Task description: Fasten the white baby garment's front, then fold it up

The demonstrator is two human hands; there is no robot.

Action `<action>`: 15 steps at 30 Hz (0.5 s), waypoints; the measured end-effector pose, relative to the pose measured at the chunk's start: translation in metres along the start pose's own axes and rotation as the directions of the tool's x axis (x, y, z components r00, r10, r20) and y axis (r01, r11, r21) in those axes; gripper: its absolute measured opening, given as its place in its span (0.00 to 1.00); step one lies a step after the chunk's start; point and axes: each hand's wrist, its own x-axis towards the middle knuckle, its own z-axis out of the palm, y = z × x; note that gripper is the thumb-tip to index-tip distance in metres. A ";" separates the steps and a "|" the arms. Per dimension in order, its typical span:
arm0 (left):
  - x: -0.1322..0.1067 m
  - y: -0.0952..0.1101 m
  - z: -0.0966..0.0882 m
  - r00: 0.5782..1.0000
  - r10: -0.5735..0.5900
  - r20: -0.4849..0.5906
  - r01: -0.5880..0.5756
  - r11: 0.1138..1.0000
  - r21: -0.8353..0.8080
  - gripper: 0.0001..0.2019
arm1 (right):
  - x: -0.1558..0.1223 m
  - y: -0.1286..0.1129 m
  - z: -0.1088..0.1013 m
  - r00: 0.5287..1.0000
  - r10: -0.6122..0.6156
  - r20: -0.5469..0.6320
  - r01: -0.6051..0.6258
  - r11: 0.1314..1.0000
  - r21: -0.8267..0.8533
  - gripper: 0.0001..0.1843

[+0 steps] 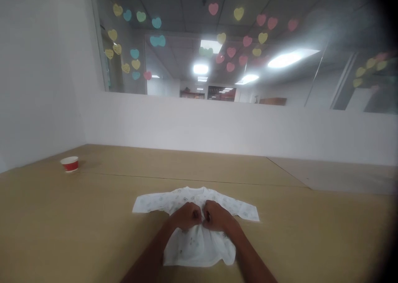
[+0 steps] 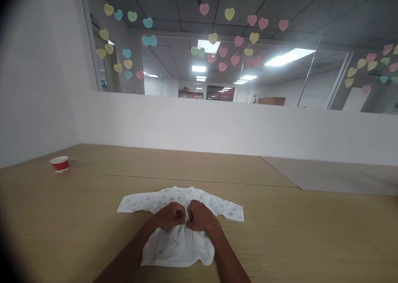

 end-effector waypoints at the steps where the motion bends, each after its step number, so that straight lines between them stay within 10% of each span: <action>1: 0.001 -0.001 0.001 1.000 -0.006 -0.014 0.006 1.000 -0.009 0.04 | 0.001 0.000 0.001 1.000 -0.004 -0.007 0.004 1.000 -0.010 0.07; 15: 0.015 -0.030 0.008 0.989 -0.107 -0.103 0.053 0.903 -0.426 0.16 | 0.014 0.013 -0.002 0.977 -0.182 -0.111 0.213 0.858 0.468 0.06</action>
